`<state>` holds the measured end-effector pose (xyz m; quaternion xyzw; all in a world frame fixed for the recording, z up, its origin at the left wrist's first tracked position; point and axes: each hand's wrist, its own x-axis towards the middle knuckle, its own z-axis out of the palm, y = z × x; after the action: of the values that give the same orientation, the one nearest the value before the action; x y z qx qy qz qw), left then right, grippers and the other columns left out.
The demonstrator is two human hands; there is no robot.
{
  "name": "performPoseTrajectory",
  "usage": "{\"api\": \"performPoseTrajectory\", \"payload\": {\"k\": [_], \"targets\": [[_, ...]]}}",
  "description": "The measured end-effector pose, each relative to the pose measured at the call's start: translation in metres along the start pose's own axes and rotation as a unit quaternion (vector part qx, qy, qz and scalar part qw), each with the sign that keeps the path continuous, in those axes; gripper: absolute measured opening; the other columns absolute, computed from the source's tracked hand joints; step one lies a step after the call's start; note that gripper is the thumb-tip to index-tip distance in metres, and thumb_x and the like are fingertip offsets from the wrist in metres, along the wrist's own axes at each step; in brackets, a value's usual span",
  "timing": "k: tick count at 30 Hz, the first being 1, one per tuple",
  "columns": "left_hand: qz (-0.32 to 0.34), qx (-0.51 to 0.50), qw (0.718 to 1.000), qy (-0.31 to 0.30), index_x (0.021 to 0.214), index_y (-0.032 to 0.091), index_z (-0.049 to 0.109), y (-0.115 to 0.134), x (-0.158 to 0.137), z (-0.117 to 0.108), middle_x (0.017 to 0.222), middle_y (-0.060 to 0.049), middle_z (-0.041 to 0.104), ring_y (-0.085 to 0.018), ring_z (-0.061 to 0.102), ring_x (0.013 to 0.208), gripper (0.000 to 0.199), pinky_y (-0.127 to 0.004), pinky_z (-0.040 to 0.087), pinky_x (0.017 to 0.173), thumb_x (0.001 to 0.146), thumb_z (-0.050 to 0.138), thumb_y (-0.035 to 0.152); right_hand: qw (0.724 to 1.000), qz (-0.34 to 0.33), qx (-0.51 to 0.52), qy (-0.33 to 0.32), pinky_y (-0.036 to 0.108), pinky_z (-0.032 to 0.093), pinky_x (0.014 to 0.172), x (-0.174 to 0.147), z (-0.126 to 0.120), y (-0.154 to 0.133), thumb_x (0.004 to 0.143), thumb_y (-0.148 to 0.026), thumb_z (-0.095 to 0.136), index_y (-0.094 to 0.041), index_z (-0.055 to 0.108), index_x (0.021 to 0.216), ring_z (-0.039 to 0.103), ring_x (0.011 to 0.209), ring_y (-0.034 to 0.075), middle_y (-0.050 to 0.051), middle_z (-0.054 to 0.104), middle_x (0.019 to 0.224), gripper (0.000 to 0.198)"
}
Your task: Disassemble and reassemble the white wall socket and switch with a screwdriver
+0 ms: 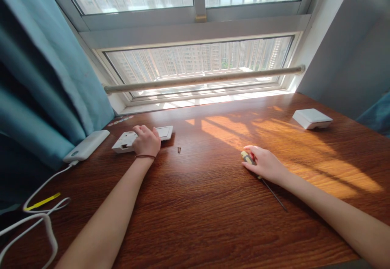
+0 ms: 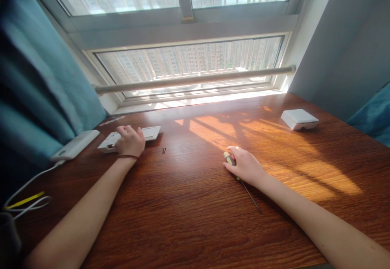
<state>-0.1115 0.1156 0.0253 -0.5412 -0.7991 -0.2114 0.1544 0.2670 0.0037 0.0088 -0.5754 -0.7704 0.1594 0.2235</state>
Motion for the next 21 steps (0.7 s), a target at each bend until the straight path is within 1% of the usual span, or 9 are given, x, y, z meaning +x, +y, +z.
{"api": "performPoseTrajectory", "payload": {"k": [4, 7, 10, 13, 14, 15, 16, 19, 21], "targets": [[0.191, -0.004, 0.980, 0.058, 0.123, 0.011, 0.042, 0.031, -0.030, -0.021, 0.128, -0.020, 0.043, -0.027, 0.058, 0.088, 0.046, -0.031, 0.042, 0.060, 0.088, 0.033, 0.039, 0.999, -0.010, -0.039, -0.006, 0.025, 0.038, 0.064, 0.001, -0.005, -0.003, 0.075, -0.031, 0.053, -0.020, 0.063, 0.088, 0.053, 0.066, 0.015, 0.001, 0.056, 0.072, 0.019], [0.362, -0.053, 0.926, 0.091, 0.115, 0.014, 0.049, 0.060, -0.064, -0.033, 0.121, -0.014, 0.052, -0.019, 0.059, 0.073, 0.035, -0.027, 0.039, 0.054, 0.088, 0.038, 0.034, 0.996, 0.018, -0.084, 0.002, 0.023, 0.036, 0.063, 0.007, -0.017, 0.007, 0.075, -0.029, 0.051, -0.021, 0.063, 0.074, 0.051, 0.063, 0.014, 0.000, 0.053, 0.066, 0.014], [0.554, -0.143, 0.811, 0.122, 0.107, 0.015, 0.052, 0.081, -0.103, -0.044, 0.108, -0.011, 0.059, -0.016, 0.059, 0.074, 0.026, -0.026, 0.043, 0.059, 0.086, 0.045, 0.027, 0.989, 0.078, -0.121, 0.037, 0.024, 0.033, 0.060, 0.017, -0.034, 0.031, 0.074, -0.031, 0.050, -0.022, 0.064, 0.076, 0.050, 0.064, 0.015, 0.002, 0.054, 0.071, 0.017], [0.722, -0.169, 0.664, 0.096, 0.100, 0.015, 0.055, 0.090, -0.131, -0.047, 0.101, -0.008, 0.062, -0.011, 0.055, 0.063, 0.018, -0.025, 0.042, 0.052, 0.085, 0.046, 0.022, 0.977, 0.135, -0.154, 0.062, 0.026, 0.031, 0.056, 0.026, -0.048, 0.059, 0.072, -0.035, 0.050, -0.022, 0.066, 0.076, 0.049, 0.065, 0.017, 0.004, 0.053, 0.071, 0.020], [0.752, -0.170, 0.632, 0.083, 0.098, 0.015, 0.056, 0.090, -0.135, -0.045, 0.100, -0.007, 0.063, -0.010, 0.053, 0.060, 0.017, -0.024, 0.042, 0.050, 0.085, 0.046, 0.021, 0.972, 0.153, -0.163, 0.068, 0.026, 0.030, 0.055, 0.028, -0.051, 0.067, 0.072, -0.035, 0.050, -0.023, 0.067, 0.078, 0.049, 0.065, 0.018, 0.004, 0.053, 0.070, 0.022], [0.762, -0.172, 0.619, 0.073, 0.096, 0.015, 0.056, 0.090, -0.138, -0.042, 0.099, -0.006, 0.063, -0.009, 0.052, 0.058, 0.016, -0.024, 0.041, 0.048, 0.085, 0.046, 0.020, 0.968, 0.169, -0.170, 0.072, 0.026, 0.029, 0.055, 0.030, -0.053, 0.074, 0.071, -0.035, 0.050, -0.023, 0.067, 0.080, 0.049, 0.065, 0.019, 0.004, 0.053, 0.070, 0.023], [0.759, -0.179, 0.622, 0.066, 0.096, 0.015, 0.056, 0.089, -0.138, -0.039, 0.098, -0.006, 0.063, -0.009, 0.053, 0.059, 0.016, -0.024, 0.042, 0.048, 0.085, 0.046, 0.020, 0.965, 0.180, -0.175, 0.074, 0.026, 0.029, 0.054, 0.031, -0.054, 0.079, 0.071, -0.036, 0.050, -0.024, 0.068, 0.081, 0.049, 0.065, 0.019, 0.004, 0.053, 0.070, 0.024], [0.714, -0.208, 0.665, 0.061, 0.097, 0.013, 0.055, 0.086, -0.135, -0.029, 0.097, -0.007, 0.063, -0.010, 0.058, 0.067, 0.016, -0.024, 0.047, 0.054, 0.085, 0.047, 0.018, 0.961, 0.194, -0.182, 0.070, 0.026, 0.030, 0.054, 0.032, -0.053, 0.088, 0.070, -0.036, 0.051, -0.026, 0.069, 0.081, 0.049, 0.064, 0.018, 0.003, 0.054, 0.069, 0.024], [0.705, -0.216, 0.673, 0.057, 0.097, 0.012, 0.055, 0.085, -0.132, -0.026, 0.097, -0.007, 0.063, -0.011, 0.059, 0.068, 0.015, -0.024, 0.048, 0.055, 0.084, 0.048, 0.017, 0.961, 0.195, -0.184, 0.066, 0.025, 0.030, 0.053, 0.031, -0.051, 0.089, 0.070, -0.036, 0.050, -0.026, 0.068, 0.079, 0.050, 0.063, 0.017, 0.002, 0.054, 0.069, 0.023]]}}
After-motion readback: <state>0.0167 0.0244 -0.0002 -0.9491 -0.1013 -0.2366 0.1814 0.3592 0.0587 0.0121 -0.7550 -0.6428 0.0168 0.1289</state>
